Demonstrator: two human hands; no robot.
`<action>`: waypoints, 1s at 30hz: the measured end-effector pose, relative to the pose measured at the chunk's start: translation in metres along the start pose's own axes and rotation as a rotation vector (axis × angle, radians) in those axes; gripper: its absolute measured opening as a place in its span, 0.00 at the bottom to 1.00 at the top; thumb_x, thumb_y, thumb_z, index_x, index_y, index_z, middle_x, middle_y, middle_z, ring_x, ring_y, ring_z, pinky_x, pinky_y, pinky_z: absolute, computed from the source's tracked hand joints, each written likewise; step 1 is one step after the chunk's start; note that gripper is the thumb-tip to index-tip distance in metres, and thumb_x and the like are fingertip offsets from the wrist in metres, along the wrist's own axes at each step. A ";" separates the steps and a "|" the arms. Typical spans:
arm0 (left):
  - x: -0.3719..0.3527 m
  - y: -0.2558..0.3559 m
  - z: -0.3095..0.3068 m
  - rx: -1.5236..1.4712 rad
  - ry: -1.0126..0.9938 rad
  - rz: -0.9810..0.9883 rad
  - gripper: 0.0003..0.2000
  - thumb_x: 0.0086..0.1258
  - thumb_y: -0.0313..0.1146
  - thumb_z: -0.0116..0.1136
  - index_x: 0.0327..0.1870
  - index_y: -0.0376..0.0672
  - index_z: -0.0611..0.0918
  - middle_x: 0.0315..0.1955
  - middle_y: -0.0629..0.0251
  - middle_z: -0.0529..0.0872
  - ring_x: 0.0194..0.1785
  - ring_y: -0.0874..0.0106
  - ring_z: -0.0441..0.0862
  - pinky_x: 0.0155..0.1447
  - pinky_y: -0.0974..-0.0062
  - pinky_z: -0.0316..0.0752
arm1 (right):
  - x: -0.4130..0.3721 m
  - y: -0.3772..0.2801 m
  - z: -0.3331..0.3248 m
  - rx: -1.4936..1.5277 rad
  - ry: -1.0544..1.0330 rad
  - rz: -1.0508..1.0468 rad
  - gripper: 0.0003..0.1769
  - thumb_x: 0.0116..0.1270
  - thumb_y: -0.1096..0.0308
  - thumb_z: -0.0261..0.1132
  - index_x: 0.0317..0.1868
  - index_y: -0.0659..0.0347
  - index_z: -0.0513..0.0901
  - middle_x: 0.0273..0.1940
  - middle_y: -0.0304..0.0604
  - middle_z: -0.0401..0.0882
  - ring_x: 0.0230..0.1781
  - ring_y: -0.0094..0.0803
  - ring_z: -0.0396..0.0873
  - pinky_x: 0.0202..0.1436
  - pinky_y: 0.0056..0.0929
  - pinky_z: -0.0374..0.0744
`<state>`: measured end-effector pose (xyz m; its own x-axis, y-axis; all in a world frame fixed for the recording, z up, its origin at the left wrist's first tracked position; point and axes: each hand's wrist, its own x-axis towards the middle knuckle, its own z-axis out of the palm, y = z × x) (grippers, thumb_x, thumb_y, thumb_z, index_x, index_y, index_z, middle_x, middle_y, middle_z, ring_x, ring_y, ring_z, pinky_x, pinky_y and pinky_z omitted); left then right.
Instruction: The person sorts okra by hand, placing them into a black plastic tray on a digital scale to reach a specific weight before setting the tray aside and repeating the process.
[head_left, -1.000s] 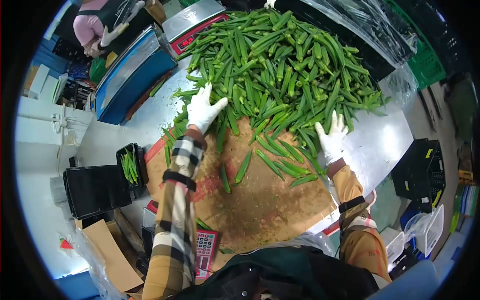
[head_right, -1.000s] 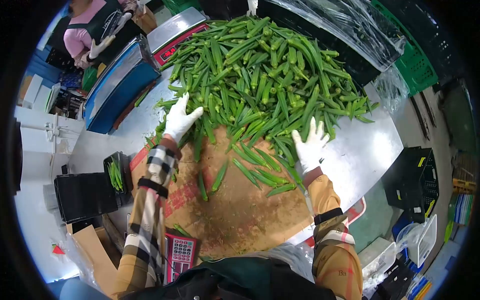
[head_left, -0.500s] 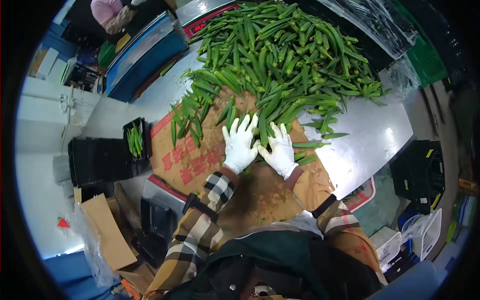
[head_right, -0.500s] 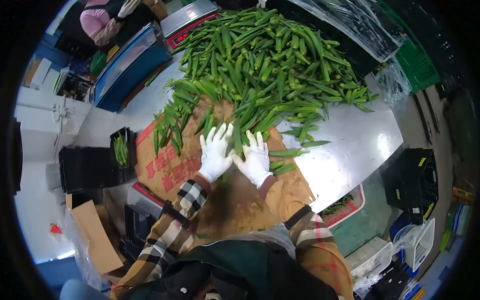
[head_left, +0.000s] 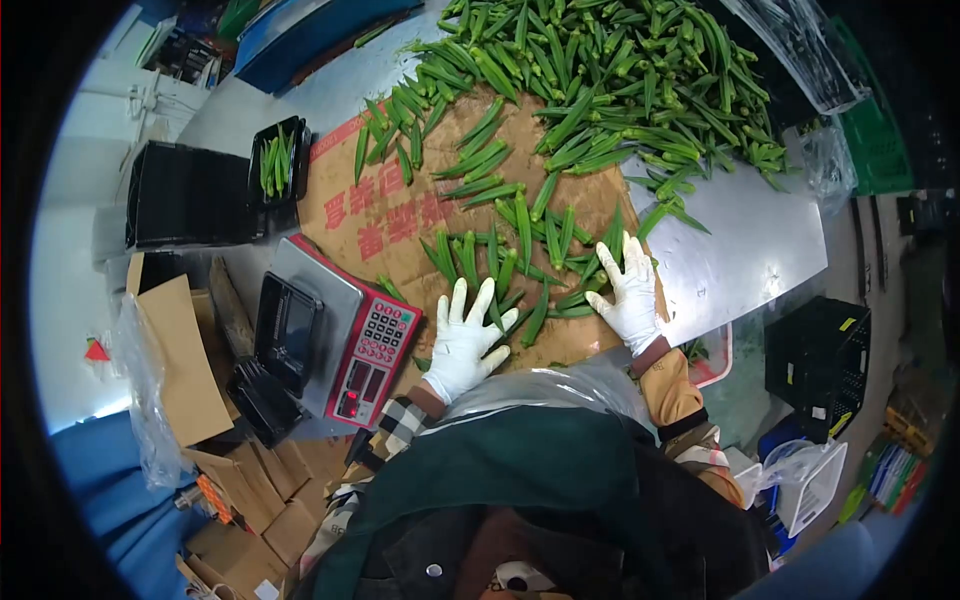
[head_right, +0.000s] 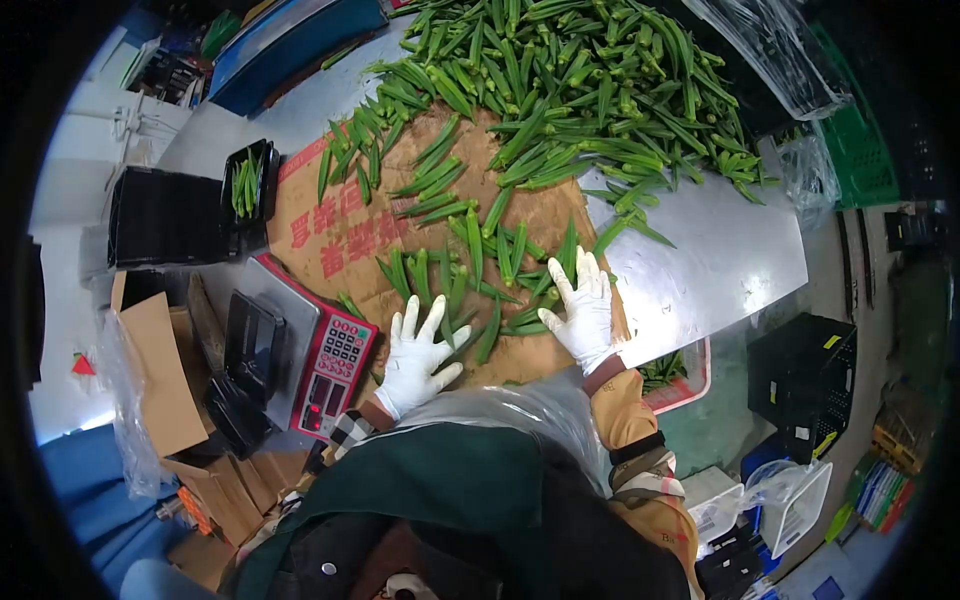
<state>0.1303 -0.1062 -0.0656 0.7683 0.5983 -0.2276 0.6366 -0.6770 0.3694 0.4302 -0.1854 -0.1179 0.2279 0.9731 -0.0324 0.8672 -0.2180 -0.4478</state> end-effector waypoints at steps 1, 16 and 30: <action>-0.007 -0.003 0.003 -0.038 0.030 -0.007 0.29 0.66 0.46 0.67 0.71 0.61 0.78 0.81 0.49 0.54 0.81 0.36 0.48 0.79 0.33 0.44 | -0.006 0.004 0.000 -0.008 0.009 0.022 0.48 0.55 0.60 0.78 0.78 0.45 0.69 0.80 0.62 0.54 0.79 0.63 0.54 0.81 0.54 0.54; -0.062 -0.018 0.035 -0.426 0.552 -0.369 0.15 0.74 0.32 0.64 0.60 0.42 0.86 0.65 0.53 0.82 0.71 0.58 0.74 0.76 0.63 0.66 | -0.032 -0.016 0.029 0.011 0.314 0.143 0.28 0.57 0.62 0.78 0.59 0.56 0.85 0.56 0.44 0.80 0.61 0.46 0.73 0.63 0.46 0.71; -0.057 -0.021 0.030 -0.897 0.384 -0.539 0.16 0.75 0.38 0.61 0.58 0.40 0.87 0.44 0.59 0.92 0.50 0.70 0.89 0.57 0.72 0.80 | -0.111 0.076 -0.075 0.098 -0.340 0.401 0.18 0.65 0.67 0.74 0.52 0.66 0.85 0.41 0.44 0.89 0.41 0.30 0.86 0.49 0.32 0.83</action>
<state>0.0750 -0.1397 -0.0874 0.2354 0.9183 -0.3182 0.4825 0.1738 0.8585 0.5042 -0.3159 -0.0810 0.3625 0.7875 -0.4985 0.6920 -0.5857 -0.4220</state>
